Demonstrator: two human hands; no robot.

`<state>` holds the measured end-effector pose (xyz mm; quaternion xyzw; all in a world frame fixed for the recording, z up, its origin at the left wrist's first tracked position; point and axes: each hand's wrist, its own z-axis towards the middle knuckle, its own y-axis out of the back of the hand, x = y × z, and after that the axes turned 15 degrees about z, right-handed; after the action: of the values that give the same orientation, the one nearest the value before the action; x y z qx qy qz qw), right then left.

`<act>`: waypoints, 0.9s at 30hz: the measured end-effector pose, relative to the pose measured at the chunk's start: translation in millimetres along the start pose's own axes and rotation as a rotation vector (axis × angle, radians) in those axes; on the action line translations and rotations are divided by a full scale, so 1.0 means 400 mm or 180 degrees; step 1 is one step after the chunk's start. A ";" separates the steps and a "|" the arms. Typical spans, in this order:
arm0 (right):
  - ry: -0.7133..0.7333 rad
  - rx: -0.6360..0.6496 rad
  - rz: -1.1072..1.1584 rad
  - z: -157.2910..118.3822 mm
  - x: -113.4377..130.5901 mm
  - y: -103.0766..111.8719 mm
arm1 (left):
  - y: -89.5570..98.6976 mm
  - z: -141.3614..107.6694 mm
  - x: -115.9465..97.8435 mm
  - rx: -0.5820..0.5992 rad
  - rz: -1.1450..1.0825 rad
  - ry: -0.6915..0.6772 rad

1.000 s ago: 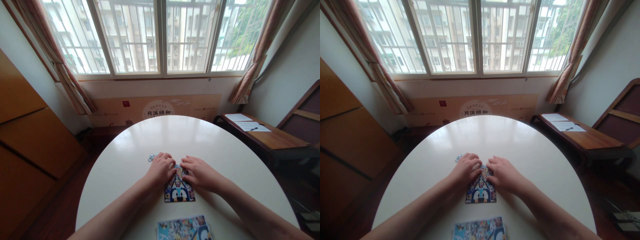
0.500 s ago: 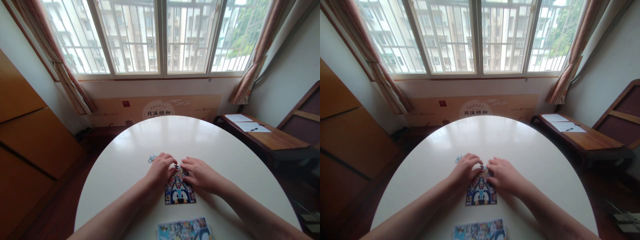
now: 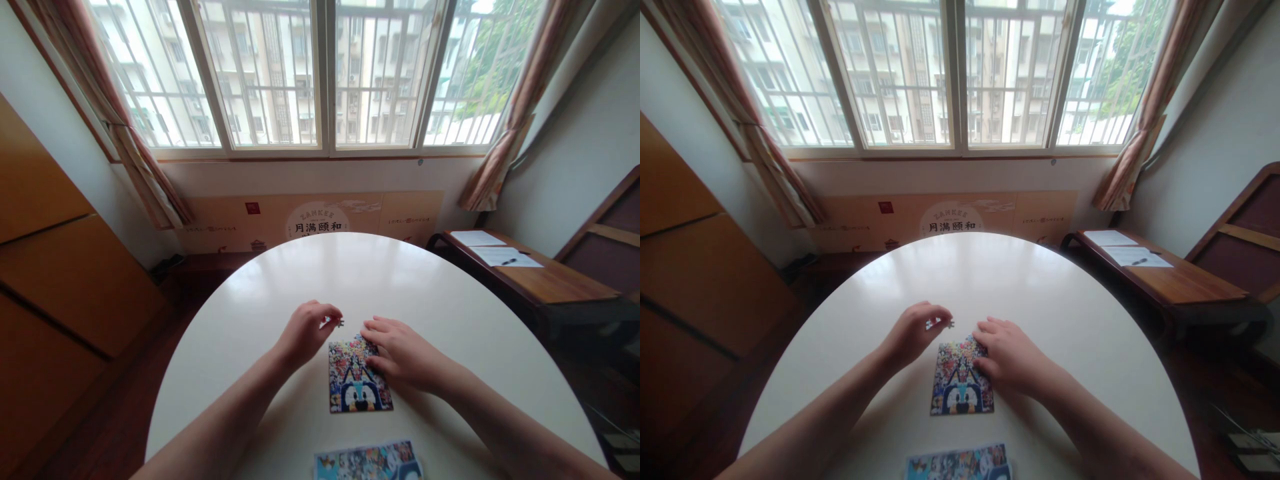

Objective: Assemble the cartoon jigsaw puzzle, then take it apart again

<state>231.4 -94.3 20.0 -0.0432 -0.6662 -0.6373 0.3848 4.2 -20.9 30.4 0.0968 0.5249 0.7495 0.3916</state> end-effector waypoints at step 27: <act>0.0024 0.0111 -0.0001 -0.007 0.000 0.005 | 0.042 0.013 0.131 0.0525 0.0658 0.1164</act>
<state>233.7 -96.4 21.3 -0.0340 -0.6758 -0.6259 0.3879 -36.1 16.4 33.1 0.0444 0.6340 0.7453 0.2018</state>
